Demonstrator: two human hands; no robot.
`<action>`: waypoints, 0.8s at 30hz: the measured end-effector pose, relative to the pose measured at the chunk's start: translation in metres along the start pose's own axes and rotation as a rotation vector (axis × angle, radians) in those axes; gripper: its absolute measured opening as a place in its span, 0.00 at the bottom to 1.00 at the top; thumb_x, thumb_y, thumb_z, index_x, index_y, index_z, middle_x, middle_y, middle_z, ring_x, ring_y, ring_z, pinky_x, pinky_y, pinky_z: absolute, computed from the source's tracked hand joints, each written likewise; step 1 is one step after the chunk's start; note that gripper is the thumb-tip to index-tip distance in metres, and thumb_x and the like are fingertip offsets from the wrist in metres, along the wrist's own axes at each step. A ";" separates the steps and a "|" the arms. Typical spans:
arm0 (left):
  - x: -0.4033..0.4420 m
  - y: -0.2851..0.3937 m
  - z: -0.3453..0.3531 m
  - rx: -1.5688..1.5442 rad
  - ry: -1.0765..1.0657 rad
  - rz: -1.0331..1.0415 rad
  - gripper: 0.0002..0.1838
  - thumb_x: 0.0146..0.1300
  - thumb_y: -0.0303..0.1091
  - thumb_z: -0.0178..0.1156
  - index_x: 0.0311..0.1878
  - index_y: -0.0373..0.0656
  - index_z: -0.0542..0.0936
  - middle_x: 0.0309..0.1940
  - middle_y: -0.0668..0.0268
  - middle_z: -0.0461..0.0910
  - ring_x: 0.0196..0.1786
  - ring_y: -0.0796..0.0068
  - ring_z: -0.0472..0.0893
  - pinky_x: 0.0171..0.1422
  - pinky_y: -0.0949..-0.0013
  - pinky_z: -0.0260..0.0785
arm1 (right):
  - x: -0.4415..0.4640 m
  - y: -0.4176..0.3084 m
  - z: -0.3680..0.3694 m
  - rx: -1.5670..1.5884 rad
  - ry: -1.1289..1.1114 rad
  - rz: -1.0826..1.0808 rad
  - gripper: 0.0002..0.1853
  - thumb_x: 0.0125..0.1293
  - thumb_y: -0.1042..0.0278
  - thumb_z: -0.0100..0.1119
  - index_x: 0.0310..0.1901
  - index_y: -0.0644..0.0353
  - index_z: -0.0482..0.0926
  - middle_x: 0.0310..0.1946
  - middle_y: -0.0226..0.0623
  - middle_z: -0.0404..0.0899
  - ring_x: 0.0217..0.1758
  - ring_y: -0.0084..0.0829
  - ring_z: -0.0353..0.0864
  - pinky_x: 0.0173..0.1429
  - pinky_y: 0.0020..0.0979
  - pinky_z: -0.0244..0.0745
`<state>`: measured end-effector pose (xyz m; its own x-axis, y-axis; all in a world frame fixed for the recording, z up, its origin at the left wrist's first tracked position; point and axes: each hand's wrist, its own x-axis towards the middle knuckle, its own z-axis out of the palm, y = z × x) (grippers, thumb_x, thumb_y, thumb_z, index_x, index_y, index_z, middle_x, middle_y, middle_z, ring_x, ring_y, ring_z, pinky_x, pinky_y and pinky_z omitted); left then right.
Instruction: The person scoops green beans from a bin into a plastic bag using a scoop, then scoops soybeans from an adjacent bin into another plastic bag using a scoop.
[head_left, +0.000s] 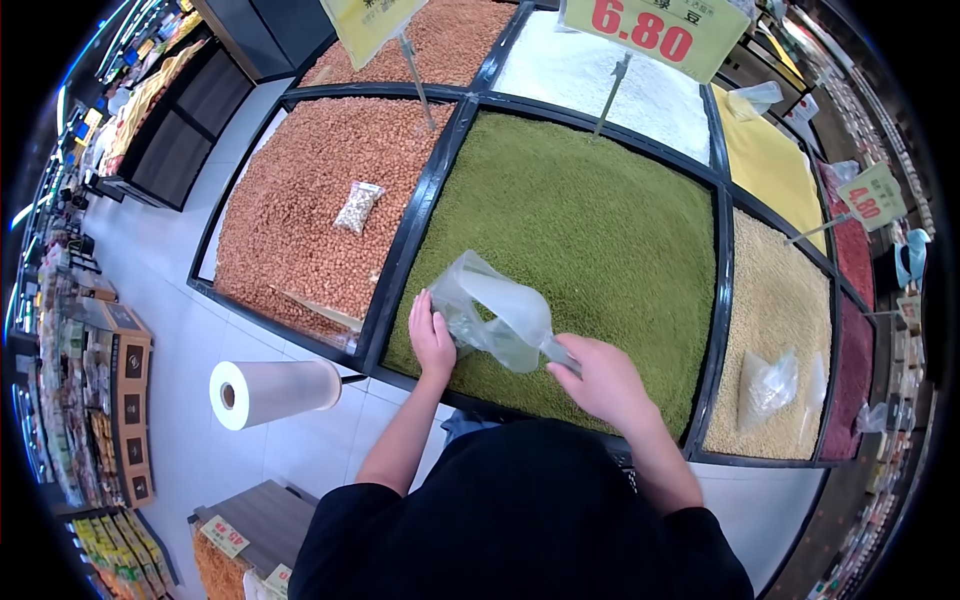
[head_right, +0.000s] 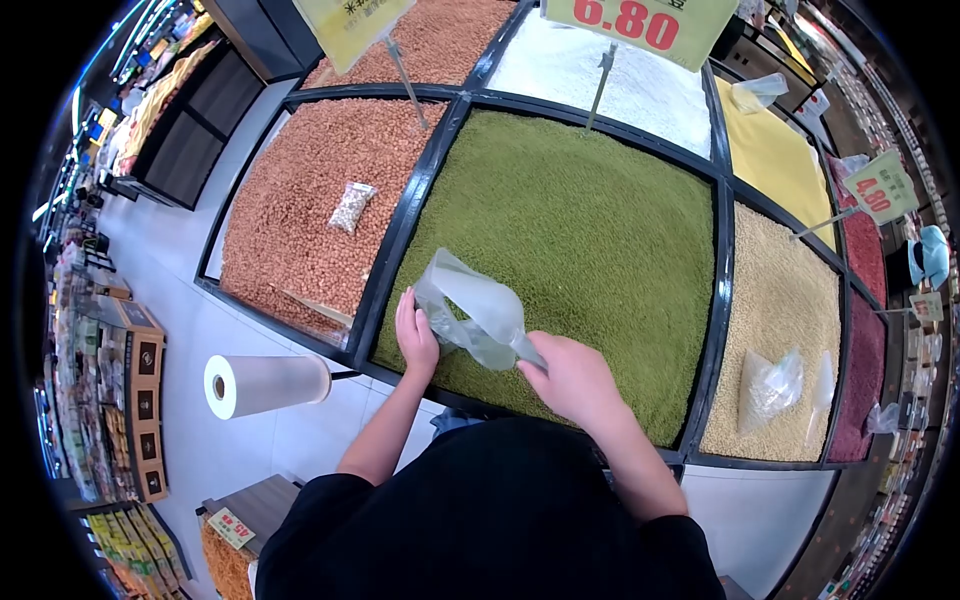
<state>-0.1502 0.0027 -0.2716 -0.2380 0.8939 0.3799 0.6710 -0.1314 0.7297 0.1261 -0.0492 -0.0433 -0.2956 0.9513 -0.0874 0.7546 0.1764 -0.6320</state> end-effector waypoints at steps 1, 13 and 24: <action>0.000 0.000 0.000 0.000 0.002 0.005 0.24 0.76 0.34 0.45 0.68 0.29 0.72 0.70 0.46 0.73 0.74 0.46 0.69 0.80 0.53 0.56 | -0.005 0.004 -0.006 0.002 0.002 -0.002 0.14 0.69 0.60 0.63 0.49 0.60 0.81 0.35 0.46 0.85 0.37 0.49 0.86 0.44 0.46 0.80; -0.002 0.000 0.003 -0.034 0.009 -0.016 0.25 0.74 0.34 0.47 0.69 0.31 0.73 0.70 0.46 0.73 0.74 0.45 0.68 0.80 0.50 0.56 | -0.072 0.192 0.008 0.467 0.674 0.564 0.15 0.73 0.68 0.62 0.54 0.70 0.80 0.29 0.29 0.82 0.28 0.16 0.74 0.32 0.23 0.68; -0.004 -0.001 0.004 -0.018 -0.014 -0.064 0.26 0.75 0.36 0.45 0.70 0.31 0.71 0.71 0.47 0.72 0.75 0.45 0.68 0.80 0.50 0.55 | -0.030 0.307 0.036 0.551 0.855 0.748 0.15 0.78 0.61 0.56 0.52 0.68 0.79 0.28 0.32 0.82 0.21 0.18 0.73 0.23 0.25 0.67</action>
<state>-0.1476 0.0012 -0.2761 -0.2702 0.9067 0.3238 0.6422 -0.0809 0.7623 0.3455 -0.0323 -0.2630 0.7252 0.6681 -0.1669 0.1687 -0.4073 -0.8976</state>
